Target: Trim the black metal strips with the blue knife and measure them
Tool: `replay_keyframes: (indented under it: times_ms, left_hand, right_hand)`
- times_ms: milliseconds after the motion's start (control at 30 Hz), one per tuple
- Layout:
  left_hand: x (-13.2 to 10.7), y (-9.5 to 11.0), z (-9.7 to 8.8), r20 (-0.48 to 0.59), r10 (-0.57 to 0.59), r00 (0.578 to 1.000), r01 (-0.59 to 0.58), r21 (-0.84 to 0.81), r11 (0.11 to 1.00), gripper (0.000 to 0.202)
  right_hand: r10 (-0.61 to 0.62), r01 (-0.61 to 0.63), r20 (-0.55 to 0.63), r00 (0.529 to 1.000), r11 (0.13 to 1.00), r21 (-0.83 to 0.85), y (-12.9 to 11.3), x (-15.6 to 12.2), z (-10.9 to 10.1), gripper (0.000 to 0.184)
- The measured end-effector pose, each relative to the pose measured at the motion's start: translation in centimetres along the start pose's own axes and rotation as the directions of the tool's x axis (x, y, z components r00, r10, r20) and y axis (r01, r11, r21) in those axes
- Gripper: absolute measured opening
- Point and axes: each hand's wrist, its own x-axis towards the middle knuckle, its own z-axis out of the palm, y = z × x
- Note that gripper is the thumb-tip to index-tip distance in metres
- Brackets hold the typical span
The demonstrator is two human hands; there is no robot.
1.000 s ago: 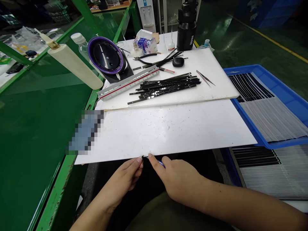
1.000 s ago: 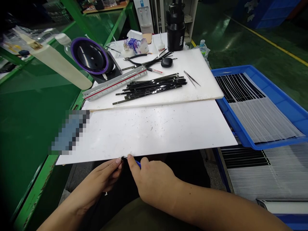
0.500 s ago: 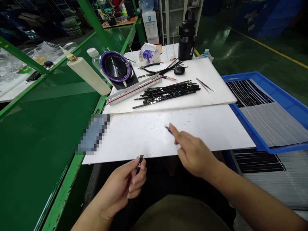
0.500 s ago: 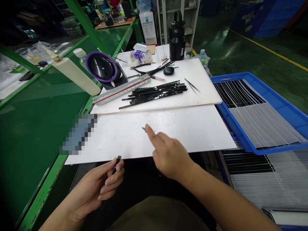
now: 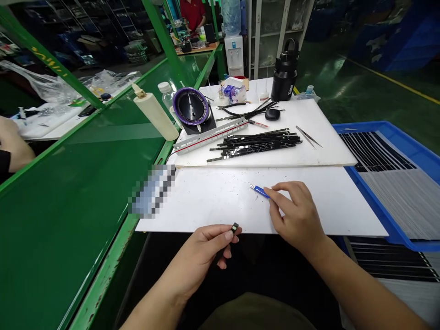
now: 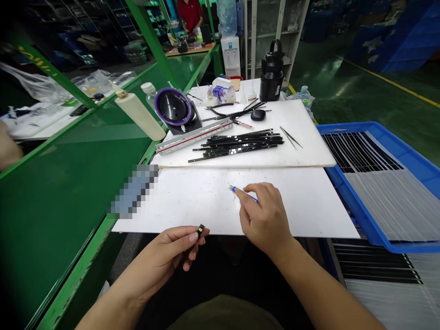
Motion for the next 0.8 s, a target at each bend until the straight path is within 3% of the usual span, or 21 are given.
replay_keyframes:
  times_ms: [33,100,133,233,300,367,467,567,633,800]
  left_hand:
    - [0.1,0.1,0.2,0.009,0.002,1.000,-0.002,-0.013,1.000,0.027]
    - [0.2,0.2,0.6,0.029,-0.005,1.000,0.006,-0.044,0.999,0.029]
    - [0.3,0.2,0.7,0.042,-0.009,0.999,0.011,-0.059,0.998,0.030]
    - [0.6,0.1,1.0,0.090,-0.003,0.996,0.012,-0.094,0.996,0.031]
    - [0.6,0.1,1.2,0.119,0.012,0.993,0.000,-0.106,0.994,0.031]
    - [0.5,0.2,1.2,0.154,0.024,0.988,-0.009,-0.096,0.995,0.030]
    - [-0.1,0.6,0.6,0.232,0.033,0.972,-0.040,0.024,0.999,0.031]
    - [-1.1,0.9,-0.7,0.302,-0.022,0.953,-0.042,0.204,0.978,0.039]
    - [-1.7,1.1,-2.0,0.280,-0.059,0.958,-0.027,0.295,0.955,0.044]
    - [-1.7,1.6,-4.8,0.070,0.004,0.998,-0.035,0.440,0.897,0.050]
  right_hand:
    - [0.032,-0.031,-0.016,0.999,0.997,0.073,-0.8,0.0,-0.4,0.031]
    - [0.128,-0.148,0.087,0.988,0.944,0.294,-2.6,0.1,-1.0,0.025]
    - [0.174,-0.239,0.192,0.966,0.883,0.403,-3.4,0.1,-1.2,0.023]
    - [0.244,-0.524,0.487,0.838,0.606,0.598,-5.0,0.3,-1.2,0.020]
    - [0.247,-0.619,0.576,0.780,0.446,0.647,-5.5,0.3,-0.9,0.019]
    - [0.255,-0.657,0.607,0.752,0.349,0.668,-5.4,0.4,-0.6,0.019]
    - [0.445,-0.656,0.539,0.715,0.160,0.738,-4.1,0.8,-0.4,0.015]
    - [0.650,-0.518,0.403,0.645,-0.016,0.855,-1.7,1.6,-0.9,0.017]
    - [0.713,-0.435,0.332,0.618,-0.042,0.899,0.1,2.2,-1.7,0.016]
    - [0.808,-0.305,0.245,0.536,-0.085,0.948,2.4,3.1,-3.5,0.014]
